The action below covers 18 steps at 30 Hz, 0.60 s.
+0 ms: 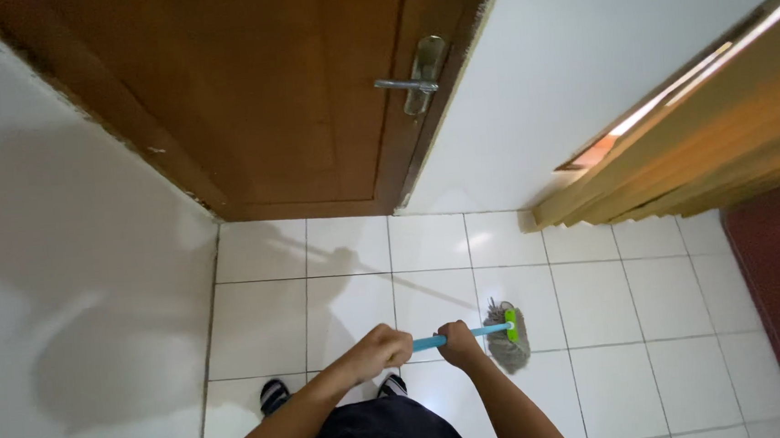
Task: The person mops a tiled entryway floor using a string mop with a blue handle and green accents. They move the mop back and forth across the tiles in front of a closed wooden door, covering the area systematically.
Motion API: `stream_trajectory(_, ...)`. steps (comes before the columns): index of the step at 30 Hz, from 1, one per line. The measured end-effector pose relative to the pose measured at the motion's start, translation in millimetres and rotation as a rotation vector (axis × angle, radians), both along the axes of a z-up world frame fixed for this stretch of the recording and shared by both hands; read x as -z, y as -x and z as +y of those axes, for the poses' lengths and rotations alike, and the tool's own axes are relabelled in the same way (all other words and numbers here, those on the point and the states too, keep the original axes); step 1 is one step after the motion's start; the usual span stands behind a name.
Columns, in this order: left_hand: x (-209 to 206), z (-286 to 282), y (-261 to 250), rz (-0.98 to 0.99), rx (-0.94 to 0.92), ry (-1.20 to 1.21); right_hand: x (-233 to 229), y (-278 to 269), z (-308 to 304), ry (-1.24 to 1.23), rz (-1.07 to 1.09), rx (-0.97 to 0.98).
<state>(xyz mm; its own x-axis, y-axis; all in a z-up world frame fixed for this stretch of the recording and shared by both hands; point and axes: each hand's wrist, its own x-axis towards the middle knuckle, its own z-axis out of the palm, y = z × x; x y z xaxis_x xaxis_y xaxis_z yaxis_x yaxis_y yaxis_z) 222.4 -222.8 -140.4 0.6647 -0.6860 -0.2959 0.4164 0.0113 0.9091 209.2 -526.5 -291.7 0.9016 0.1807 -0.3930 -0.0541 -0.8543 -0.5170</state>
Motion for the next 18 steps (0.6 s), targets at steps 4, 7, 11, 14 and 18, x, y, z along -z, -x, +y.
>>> stream_trajectory(4, -19, 47, 17, 0.021, -0.032, -0.074, 41, -15, 41, -0.033, -0.172, -0.300)
stream_trajectory(7, -26, 101, 26, 0.053, -0.134, -0.038, 55, -24, 109, -0.069, -0.257, -0.440)
stream_trajectory(11, -54, 180, 32, -0.030, -0.237, -0.083, 33, -42, 219, -0.057, -0.110, -0.570)
stream_trajectory(14, -87, 231, 47, -0.044, -0.290, -0.232, 2, -51, 300, -0.318, -0.169, -0.527)
stream_trajectory(18, -166, 284, 45, -0.250, -0.210, -0.276, -16, -56, 410, -0.639, -0.184, -0.532)
